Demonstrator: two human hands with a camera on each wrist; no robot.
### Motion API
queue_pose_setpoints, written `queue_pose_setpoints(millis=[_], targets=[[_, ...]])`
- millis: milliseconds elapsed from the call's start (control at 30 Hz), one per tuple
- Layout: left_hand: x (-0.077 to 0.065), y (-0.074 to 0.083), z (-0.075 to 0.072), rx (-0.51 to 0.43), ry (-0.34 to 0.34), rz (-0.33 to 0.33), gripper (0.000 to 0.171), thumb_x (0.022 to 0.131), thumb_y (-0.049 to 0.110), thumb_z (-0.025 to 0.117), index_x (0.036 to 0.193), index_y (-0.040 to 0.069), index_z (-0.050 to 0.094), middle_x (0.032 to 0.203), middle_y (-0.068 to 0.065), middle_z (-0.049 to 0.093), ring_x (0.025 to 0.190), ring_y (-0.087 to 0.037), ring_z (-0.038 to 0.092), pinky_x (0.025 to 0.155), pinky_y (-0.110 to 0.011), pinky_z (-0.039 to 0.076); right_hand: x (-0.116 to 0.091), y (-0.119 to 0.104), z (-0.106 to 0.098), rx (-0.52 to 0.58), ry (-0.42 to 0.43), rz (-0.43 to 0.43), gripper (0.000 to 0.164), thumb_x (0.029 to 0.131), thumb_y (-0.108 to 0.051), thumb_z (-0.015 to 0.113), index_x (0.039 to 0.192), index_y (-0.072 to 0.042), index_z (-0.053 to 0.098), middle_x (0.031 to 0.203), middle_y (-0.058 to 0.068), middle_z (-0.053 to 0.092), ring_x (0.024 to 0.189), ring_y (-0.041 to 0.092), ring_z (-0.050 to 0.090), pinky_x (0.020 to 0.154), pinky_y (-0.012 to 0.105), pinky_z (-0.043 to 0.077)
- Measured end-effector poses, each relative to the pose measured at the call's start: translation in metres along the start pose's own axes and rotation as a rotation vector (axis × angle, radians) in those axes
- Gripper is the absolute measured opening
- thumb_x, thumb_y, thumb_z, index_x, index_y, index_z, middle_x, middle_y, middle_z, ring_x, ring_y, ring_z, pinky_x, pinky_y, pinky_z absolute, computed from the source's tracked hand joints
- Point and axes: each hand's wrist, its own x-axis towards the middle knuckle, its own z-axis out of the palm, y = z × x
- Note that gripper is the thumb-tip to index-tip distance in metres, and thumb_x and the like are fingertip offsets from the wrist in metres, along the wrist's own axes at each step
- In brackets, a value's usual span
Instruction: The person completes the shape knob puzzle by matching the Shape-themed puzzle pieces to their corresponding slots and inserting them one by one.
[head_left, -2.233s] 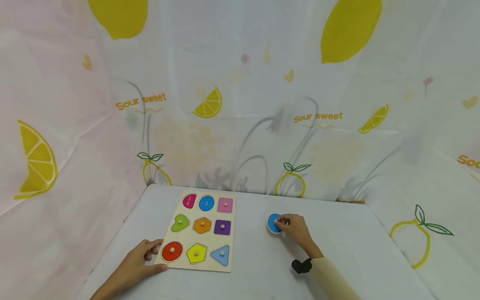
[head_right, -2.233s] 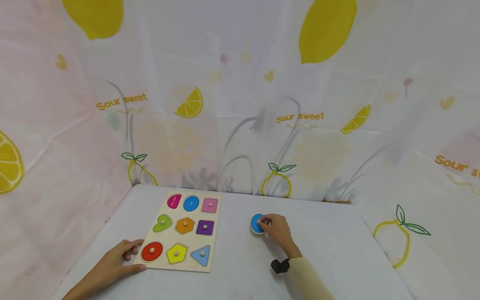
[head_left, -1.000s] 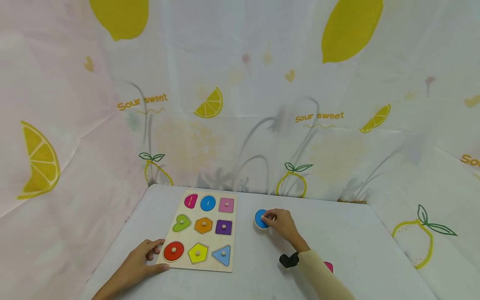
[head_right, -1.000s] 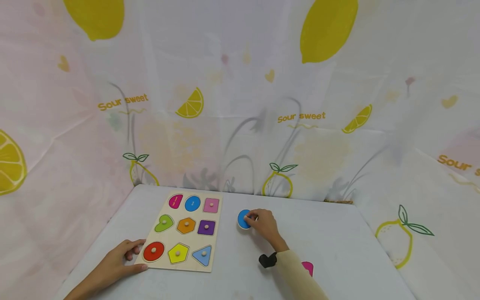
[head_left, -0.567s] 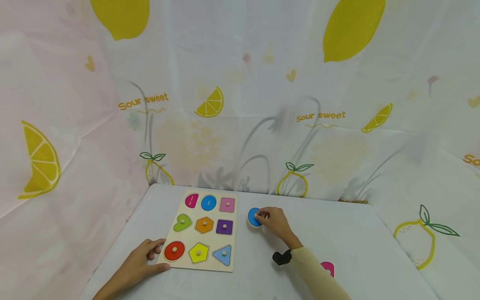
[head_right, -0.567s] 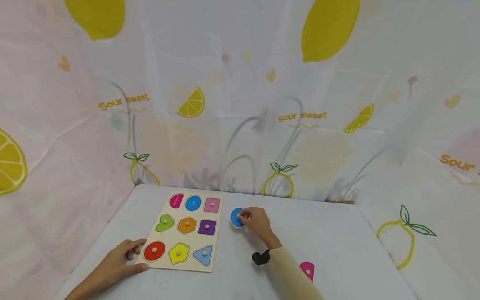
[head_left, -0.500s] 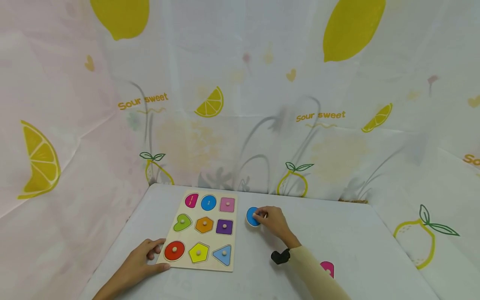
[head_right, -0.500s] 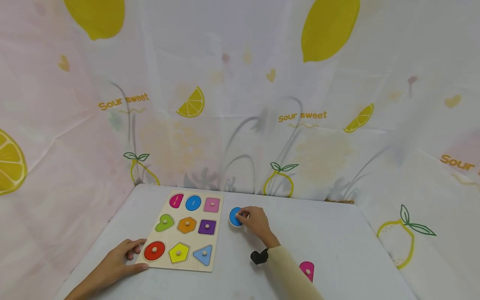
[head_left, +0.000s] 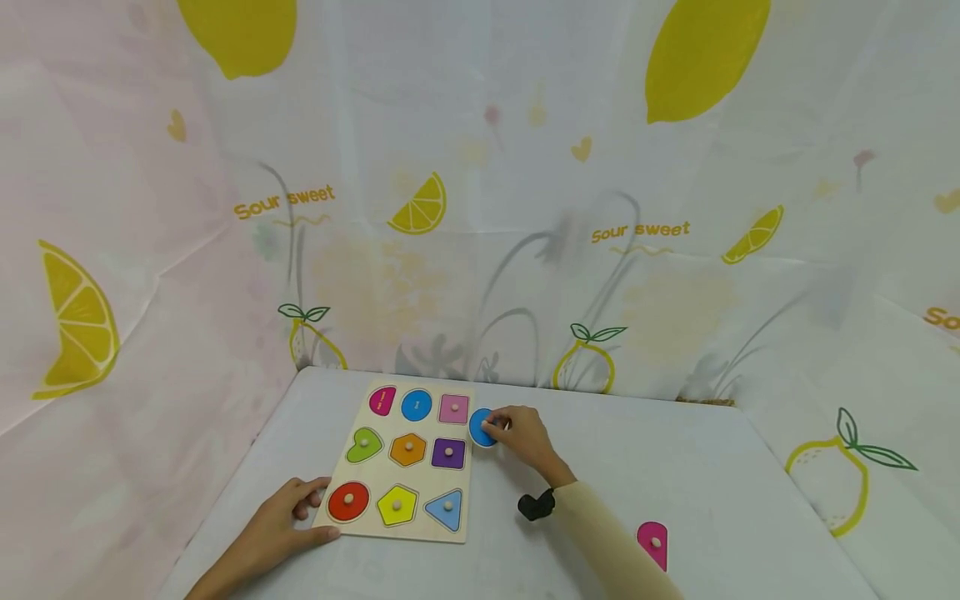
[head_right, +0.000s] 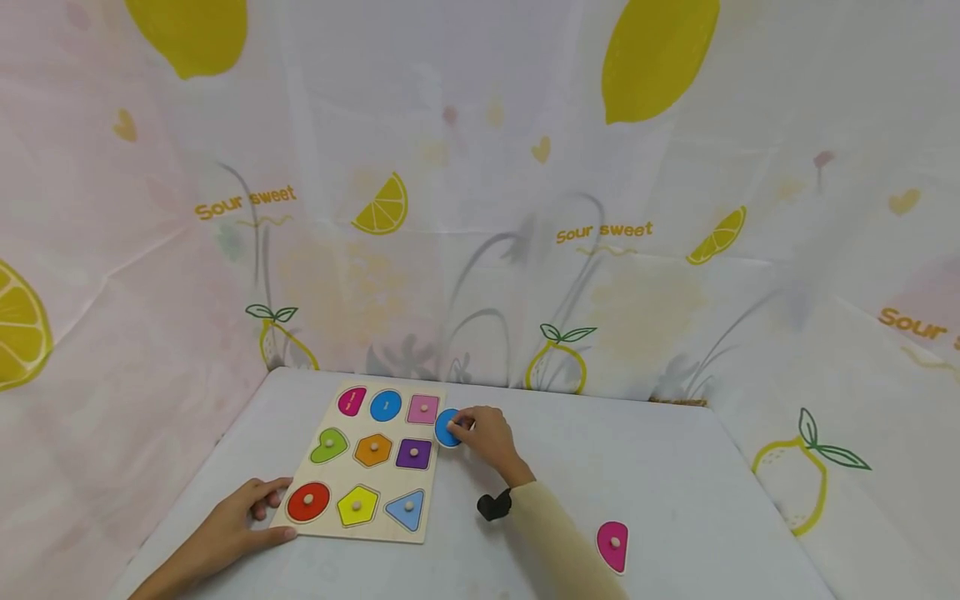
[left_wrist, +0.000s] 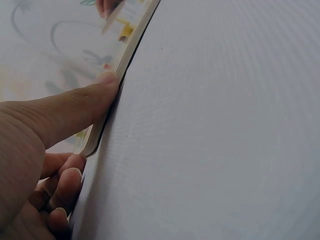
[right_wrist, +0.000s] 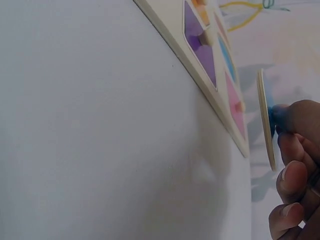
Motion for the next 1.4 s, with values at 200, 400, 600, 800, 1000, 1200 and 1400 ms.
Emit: queue_pose_setpoints(millis=[200, 400, 600, 800, 1000, 1200, 1400], targets=[[0.0, 0.0, 0.0, -0.005, 0.003, 0.008, 0.084, 0.073, 0.039, 0.093, 0.139, -0.001, 0.059, 0.097, 0.0, 0.049, 0.087, -0.013, 0.046, 0.072, -0.024, 0.042, 0.006, -0.007, 0.008, -0.003, -0.016, -0.015, 0.014, 0.095, -0.026, 0.077, 0.094, -0.013, 0.079, 0.068, -0.011, 0.056, 0.068, 0.008, 0.049, 0.055, 0.022, 0.039], [-0.002, 0.001, 0.0, -0.008, 0.011, 0.016, 0.083, 0.073, 0.038, 0.093, 0.138, -0.001, 0.06, 0.097, 0.0, 0.049, 0.086, -0.012, 0.045, 0.072, -0.024, 0.042, 0.012, -0.015, 0.014, -0.016, -0.026, -0.017, 0.017, 0.095, -0.028, 0.075, 0.098, -0.012, 0.079, 0.071, -0.011, 0.057, 0.069, 0.008, 0.049, 0.056, 0.022, 0.04], [-0.001, 0.0, 0.001, -0.012, 0.015, -0.001, 0.084, 0.072, 0.038, 0.094, 0.138, 0.0, 0.06, 0.097, 0.0, 0.049, 0.087, -0.013, 0.046, 0.072, -0.024, 0.041, 0.016, -0.025, 0.021, -0.015, -0.047, -0.015, 0.018, 0.096, -0.028, 0.075, 0.098, -0.011, 0.08, 0.07, -0.01, 0.057, 0.07, 0.009, 0.049, 0.056, 0.022, 0.04], [0.0, 0.0, 0.001, -0.007, 0.015, 0.004, 0.084, 0.072, 0.038, 0.094, 0.138, -0.001, 0.06, 0.097, 0.0, 0.049, 0.087, -0.013, 0.045, 0.072, -0.024, 0.041, 0.022, -0.029, 0.032, -0.02, -0.065, -0.011, 0.018, 0.096, -0.029, 0.074, 0.1, -0.012, 0.08, 0.071, -0.009, 0.056, 0.069, 0.008, 0.049, 0.056, 0.022, 0.039], [-0.001, 0.0, 0.001, -0.004, 0.019, -0.004, 0.084, 0.071, 0.038, 0.094, 0.138, 0.0, 0.06, 0.097, 0.0, 0.049, 0.087, -0.013, 0.045, 0.072, -0.024, 0.041, 0.028, -0.035, 0.041, -0.045, -0.082, -0.002, 0.018, 0.096, -0.029, 0.074, 0.099, -0.013, 0.08, 0.07, -0.009, 0.056, 0.069, 0.008, 0.049, 0.058, 0.022, 0.042], [0.0, 0.001, 0.0, 0.003, 0.017, -0.009, 0.086, 0.071, 0.039, 0.094, 0.139, 0.0, 0.06, 0.098, 0.001, 0.049, 0.087, -0.014, 0.045, 0.071, -0.025, 0.04, 0.036, -0.045, 0.05, -0.034, -0.102, 0.007, 0.018, 0.096, -0.028, 0.074, 0.1, -0.012, 0.08, 0.07, -0.008, 0.056, 0.065, 0.008, 0.051, 0.058, 0.022, 0.044], [0.0, 0.0, 0.001, 0.0, 0.01, -0.01, 0.085, 0.071, 0.039, 0.094, 0.139, 0.001, 0.06, 0.097, 0.0, 0.05, 0.087, -0.015, 0.046, 0.071, -0.024, 0.041, 0.039, -0.049, 0.058, -0.03, -0.103, 0.009, 0.018, 0.097, -0.027, 0.074, 0.102, -0.011, 0.081, 0.07, -0.009, 0.058, 0.063, 0.007, 0.052, 0.057, 0.021, 0.046]])
